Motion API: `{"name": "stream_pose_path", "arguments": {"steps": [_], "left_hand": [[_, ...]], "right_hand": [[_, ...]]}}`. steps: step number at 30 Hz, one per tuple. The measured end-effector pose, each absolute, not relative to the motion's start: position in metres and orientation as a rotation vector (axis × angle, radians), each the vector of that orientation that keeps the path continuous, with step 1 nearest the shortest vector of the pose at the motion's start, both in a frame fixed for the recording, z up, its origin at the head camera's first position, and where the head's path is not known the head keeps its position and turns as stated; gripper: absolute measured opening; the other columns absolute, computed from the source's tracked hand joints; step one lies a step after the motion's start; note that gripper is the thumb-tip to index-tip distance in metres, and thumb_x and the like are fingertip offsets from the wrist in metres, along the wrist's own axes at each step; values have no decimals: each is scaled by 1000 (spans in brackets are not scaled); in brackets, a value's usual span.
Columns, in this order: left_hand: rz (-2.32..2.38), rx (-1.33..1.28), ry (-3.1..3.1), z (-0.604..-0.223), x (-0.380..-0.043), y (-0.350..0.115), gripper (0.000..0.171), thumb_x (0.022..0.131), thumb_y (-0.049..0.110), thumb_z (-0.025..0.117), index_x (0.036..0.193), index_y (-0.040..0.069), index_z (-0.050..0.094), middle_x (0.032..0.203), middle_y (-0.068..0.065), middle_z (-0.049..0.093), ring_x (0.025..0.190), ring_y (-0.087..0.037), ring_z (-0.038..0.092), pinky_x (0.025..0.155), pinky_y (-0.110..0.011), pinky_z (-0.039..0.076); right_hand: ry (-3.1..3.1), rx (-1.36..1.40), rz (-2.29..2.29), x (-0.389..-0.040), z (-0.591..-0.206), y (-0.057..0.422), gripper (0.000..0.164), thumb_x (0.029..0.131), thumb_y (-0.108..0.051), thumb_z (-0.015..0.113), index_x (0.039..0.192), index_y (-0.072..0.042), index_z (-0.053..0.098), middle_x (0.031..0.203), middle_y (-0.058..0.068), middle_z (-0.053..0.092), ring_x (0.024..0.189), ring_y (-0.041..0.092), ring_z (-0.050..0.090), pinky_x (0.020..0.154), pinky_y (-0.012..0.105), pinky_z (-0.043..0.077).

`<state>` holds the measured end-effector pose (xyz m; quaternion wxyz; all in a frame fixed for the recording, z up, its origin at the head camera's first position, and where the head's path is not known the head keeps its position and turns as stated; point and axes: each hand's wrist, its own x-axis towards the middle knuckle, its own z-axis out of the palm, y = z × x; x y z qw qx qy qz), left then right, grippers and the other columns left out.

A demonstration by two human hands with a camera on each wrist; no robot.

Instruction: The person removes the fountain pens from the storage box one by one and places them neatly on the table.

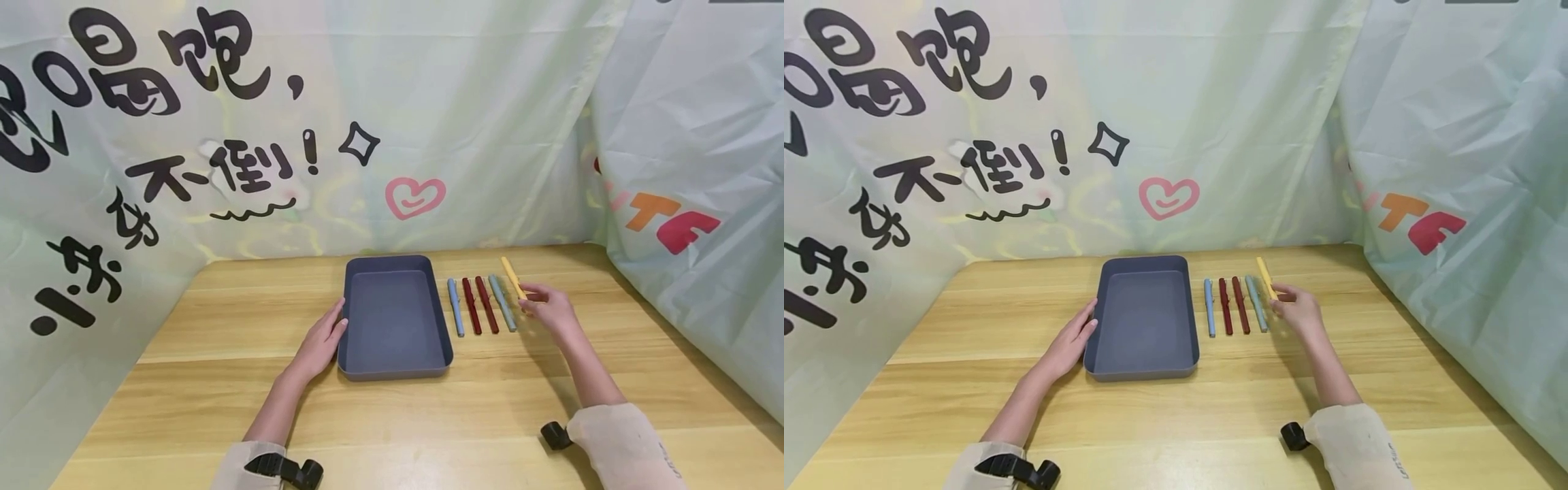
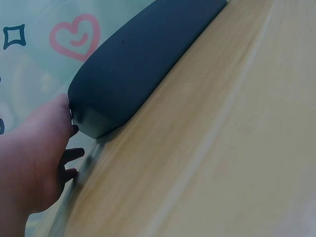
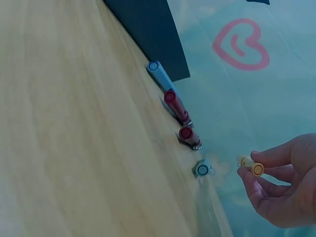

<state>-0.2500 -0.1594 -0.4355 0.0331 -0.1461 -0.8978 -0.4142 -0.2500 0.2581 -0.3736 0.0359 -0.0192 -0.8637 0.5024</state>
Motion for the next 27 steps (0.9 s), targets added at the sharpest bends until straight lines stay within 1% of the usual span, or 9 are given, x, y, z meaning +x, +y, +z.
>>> {"name": "stream_pose_path", "arguments": {"steps": [4,9,12,16,20,23,27], "left_hand": [[-1283,-454,-2760,-436,-250,-159,51,101,32,34,148,16,22,149,-9,22,134,-29,20,106,-49,16],[-1278,-450,-2764,-436,-250,-159,51,101,32,34,148,17,22,149,-9,22,134,-29,20,106,-49,16],[-1272,-446,-2762,-437,-249,-159,51,101,33,34,148,18,22,149,-9,23,134,-29,20,106,-49,16],[-1271,-453,-2759,-436,-250,-159,51,101,32,34,148,17,22,149,-9,22,134,-29,20,106,-49,16],[-1273,-458,-2763,-437,-250,-160,51,101,30,34,148,15,21,149,-11,22,134,-30,20,106,-49,16],[-1276,-461,-2764,-436,-250,-159,51,101,31,34,148,15,21,149,-11,22,134,-30,20,106,-49,16],[-1277,-469,-2756,-436,-250,-159,52,101,33,34,148,15,21,149,-11,22,134,-30,20,106,-49,17]], "right_hand": [[-2678,-80,1518,-249,-377,262,43,93,-6,52,132,9,41,119,32,49,95,36,58,79,39,50],[-2680,-86,1521,-250,-383,264,42,93,-4,52,131,10,42,117,33,50,92,33,59,74,33,52],[-2670,-90,1529,-251,-387,265,42,91,-2,53,129,11,43,114,34,51,86,30,60,68,30,53],[-2667,-97,1527,-253,-391,266,41,90,0,54,128,13,43,110,34,53,77,25,62,63,29,53],[-2676,-110,1534,-253,-394,266,42,90,0,54,128,13,44,108,32,55,73,18,60,60,27,51],[-2682,-114,1542,-253,-395,266,42,90,0,54,128,13,44,110,33,55,73,15,60,61,25,51],[-2701,-109,1533,-253,-395,266,42,90,-1,54,129,12,43,113,33,53,77,16,61,61,24,50]]}}
